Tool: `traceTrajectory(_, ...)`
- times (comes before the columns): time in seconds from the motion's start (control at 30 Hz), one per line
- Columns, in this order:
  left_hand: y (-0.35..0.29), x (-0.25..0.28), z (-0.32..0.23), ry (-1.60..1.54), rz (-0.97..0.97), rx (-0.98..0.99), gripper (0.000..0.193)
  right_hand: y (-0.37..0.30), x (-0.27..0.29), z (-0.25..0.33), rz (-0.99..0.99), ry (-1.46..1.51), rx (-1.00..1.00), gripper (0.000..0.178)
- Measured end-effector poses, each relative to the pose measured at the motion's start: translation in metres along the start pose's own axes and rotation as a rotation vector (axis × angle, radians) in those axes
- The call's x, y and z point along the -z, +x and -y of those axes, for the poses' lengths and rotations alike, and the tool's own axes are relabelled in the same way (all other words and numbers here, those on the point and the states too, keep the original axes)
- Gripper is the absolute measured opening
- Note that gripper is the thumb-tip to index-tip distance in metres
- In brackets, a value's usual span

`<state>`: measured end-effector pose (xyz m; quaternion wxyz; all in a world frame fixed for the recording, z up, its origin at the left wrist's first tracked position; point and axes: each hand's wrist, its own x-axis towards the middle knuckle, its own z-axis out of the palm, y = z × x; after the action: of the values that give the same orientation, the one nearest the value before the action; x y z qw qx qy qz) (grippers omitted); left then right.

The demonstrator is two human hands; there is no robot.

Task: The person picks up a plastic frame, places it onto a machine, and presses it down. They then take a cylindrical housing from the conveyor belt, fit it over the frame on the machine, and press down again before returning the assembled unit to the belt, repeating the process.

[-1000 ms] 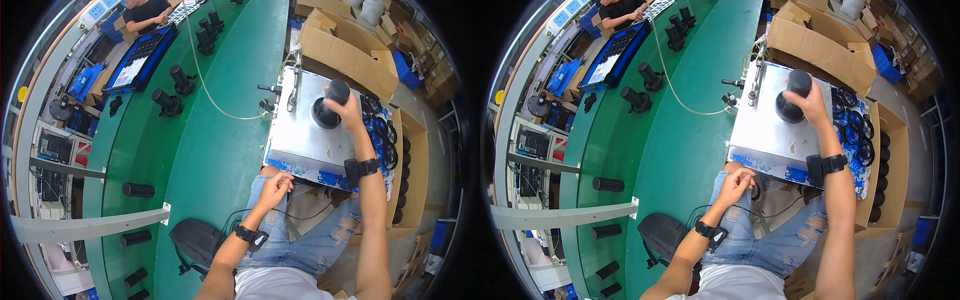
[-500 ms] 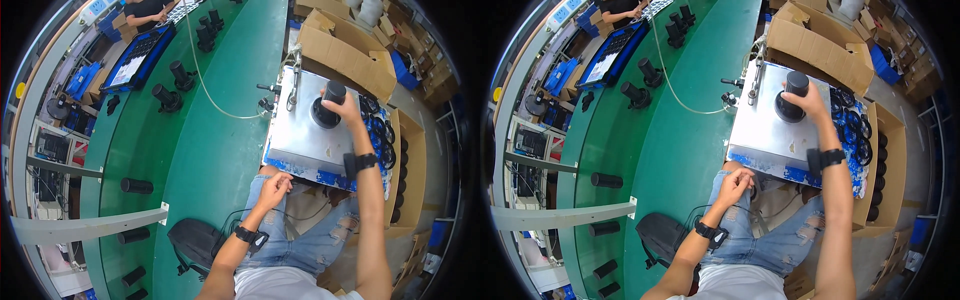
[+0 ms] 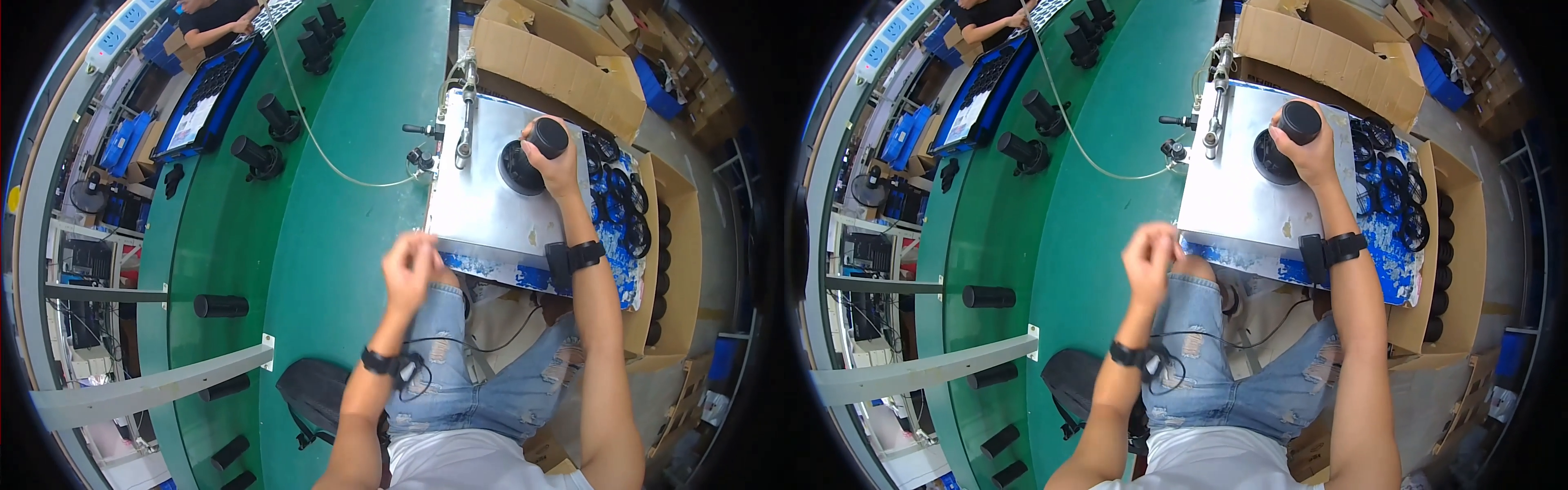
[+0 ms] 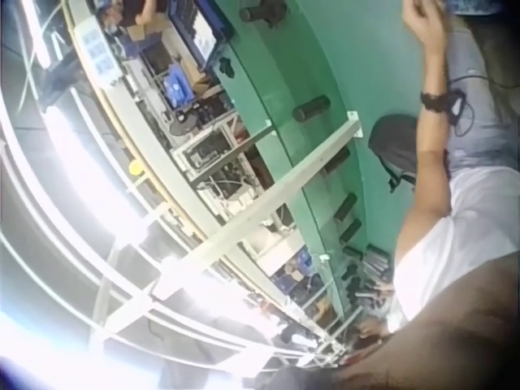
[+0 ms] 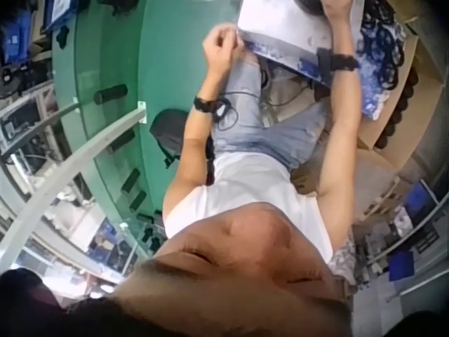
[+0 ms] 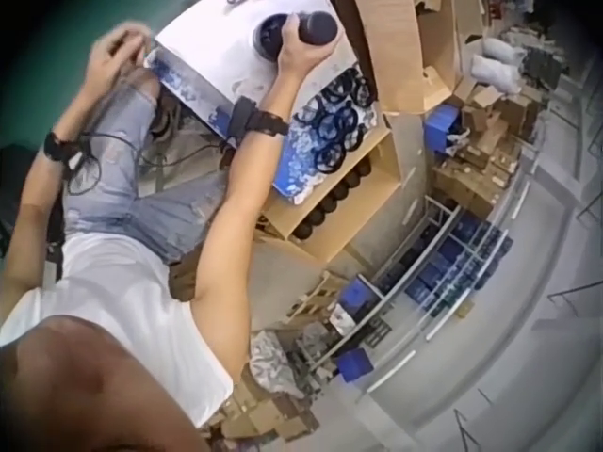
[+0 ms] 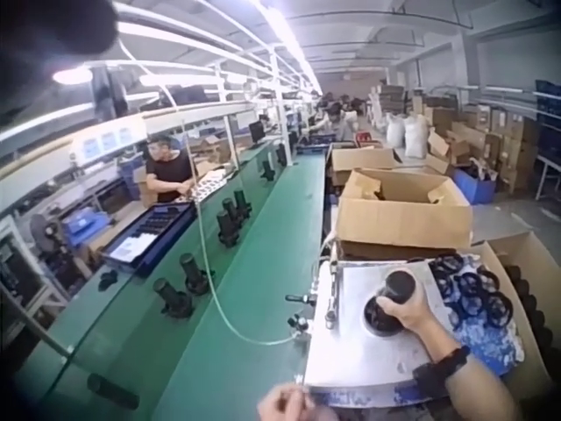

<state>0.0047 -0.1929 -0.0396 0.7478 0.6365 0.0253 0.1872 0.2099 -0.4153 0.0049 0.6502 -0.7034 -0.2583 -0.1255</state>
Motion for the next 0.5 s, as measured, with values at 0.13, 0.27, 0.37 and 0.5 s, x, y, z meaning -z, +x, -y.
traceTrajectory(0.13, 0.118, 0.004, -0.006, 0.117, -0.048, -0.077, 0.016, -0.004, 0.002, 0.000, -0.050, -0.040, 0.002, 0.033)
traceTrajectory(0.27, 0.214, 0.015, 0.040, 0.747, -0.060, -0.158, 0.032, -0.001, 0.004, 0.003, 0.022, -0.031, -0.031, 0.033)
traceTrajectory(0.37, 0.247, 0.032, 0.070, 1.062, -0.052, -0.327, 0.033, 0.000, -0.001, 0.005, 0.054, 0.020, -0.021, 0.033)
traceTrajectory(0.5, 0.263, 0.040, 0.090, 1.106, 0.023, -0.160, 0.039, 0.001, -0.003, 0.004, 0.056, 0.010, -0.022, 0.034)
